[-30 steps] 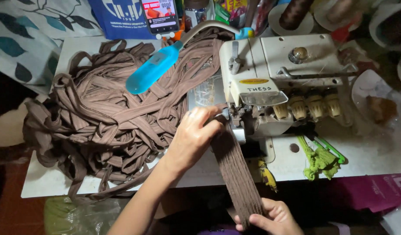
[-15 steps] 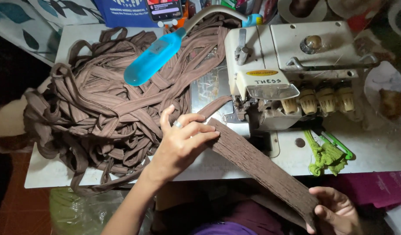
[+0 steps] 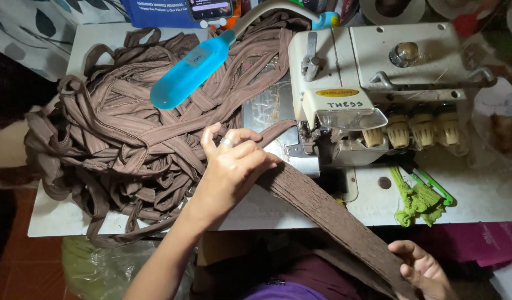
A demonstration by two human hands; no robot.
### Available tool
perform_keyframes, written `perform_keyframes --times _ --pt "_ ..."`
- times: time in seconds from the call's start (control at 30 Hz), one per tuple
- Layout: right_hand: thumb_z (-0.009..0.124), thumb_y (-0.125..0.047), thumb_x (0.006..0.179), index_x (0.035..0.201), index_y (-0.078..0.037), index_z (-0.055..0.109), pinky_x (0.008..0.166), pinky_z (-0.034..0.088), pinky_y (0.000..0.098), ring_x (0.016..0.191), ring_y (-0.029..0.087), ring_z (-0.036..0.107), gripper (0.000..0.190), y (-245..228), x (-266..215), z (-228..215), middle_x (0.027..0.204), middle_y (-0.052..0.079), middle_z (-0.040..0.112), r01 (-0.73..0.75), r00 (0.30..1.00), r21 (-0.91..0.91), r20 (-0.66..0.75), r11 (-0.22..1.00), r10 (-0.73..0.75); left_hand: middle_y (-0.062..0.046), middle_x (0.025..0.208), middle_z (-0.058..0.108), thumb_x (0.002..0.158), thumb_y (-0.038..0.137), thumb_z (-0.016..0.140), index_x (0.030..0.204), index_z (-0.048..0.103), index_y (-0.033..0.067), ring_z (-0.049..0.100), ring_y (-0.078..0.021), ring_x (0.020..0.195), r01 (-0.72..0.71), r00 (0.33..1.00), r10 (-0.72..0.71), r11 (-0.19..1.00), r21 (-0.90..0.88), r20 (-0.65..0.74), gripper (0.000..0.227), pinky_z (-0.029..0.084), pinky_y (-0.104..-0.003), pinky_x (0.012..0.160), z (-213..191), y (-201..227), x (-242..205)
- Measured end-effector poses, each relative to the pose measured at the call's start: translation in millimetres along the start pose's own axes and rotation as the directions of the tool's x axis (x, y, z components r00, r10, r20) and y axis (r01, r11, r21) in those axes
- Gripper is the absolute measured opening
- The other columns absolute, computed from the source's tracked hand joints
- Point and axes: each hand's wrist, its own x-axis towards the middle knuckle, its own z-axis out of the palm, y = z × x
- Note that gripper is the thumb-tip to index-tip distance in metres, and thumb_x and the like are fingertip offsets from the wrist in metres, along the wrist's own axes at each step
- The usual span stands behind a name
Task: Guiding and sewing long brown fabric strips using an industrial overlock sewing machine.
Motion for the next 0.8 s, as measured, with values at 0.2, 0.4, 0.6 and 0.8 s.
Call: perform_keyframes --times 0.2,0.4,0.6,0.8 --pt "0.067 -0.009 0.082 0.124 0.001 0.053 0.024 0.022 0.0204 0.032 0.007 0.037 0.045 -0.5 2.9 -6.6 0.047 0.001 0.046 0.007 0.989 0.164 0.142 0.987 -0.030 0.006 0.099 0.065 0.081 0.055 0.068 0.100 0.062 0.0180 0.052 -0.0267 0.118 -0.119 0.978 0.117 0.993 0.000 0.173 0.042 0.017 -0.057 0.100 -19.9 4.8 6.3" --pt "0.067 -0.011 0.087 0.118 -0.005 0.056 0.026 0.040 0.0245 0.035 0.019 0.057 0.034 -27.5 -4.0 28.9 0.052 0.019 0.063 0.050 0.963 0.249 0.244 0.967 -0.112 0.001 0.112 0.063 0.097 0.005 0.046 0.102 0.058 0.0146 0.055 -0.0267 0.120 -0.154 0.981 0.139 0.981 0.114 0.134 0.017 0.012 -0.057 0.104 -11.5 9.5 -12.9" --pt "0.069 -0.007 0.088 0.118 -0.003 0.056 0.029 0.048 0.0267 0.039 0.020 0.062 0.033 -26.4 -6.1 20.9 0.066 0.023 0.069 0.095 0.945 0.323 0.268 0.942 -0.187 0.013 0.097 0.067 0.096 0.018 0.059 0.091 0.064 0.0201 0.058 -0.0274 0.118 -0.049 0.999 0.049 0.999 -0.020 -0.003 0.007 0.006 -0.054 0.105 -10.9 4.1 -14.8" --pt "0.072 -0.015 0.084 0.117 -0.007 0.057 0.028 0.043 0.0268 0.035 0.022 0.060 0.037 -13.1 -6.2 -0.3 0.058 0.021 0.066 0.034 0.972 0.177 0.224 0.984 -0.074 0.009 0.084 0.064 0.097 0.027 0.061 0.085 0.061 0.0191 0.059 -0.0233 0.108 0.020 1.000 -0.020 1.000 0.005 -0.020 0.014 0.014 -0.051 0.102 -9.8 7.3 -5.0"
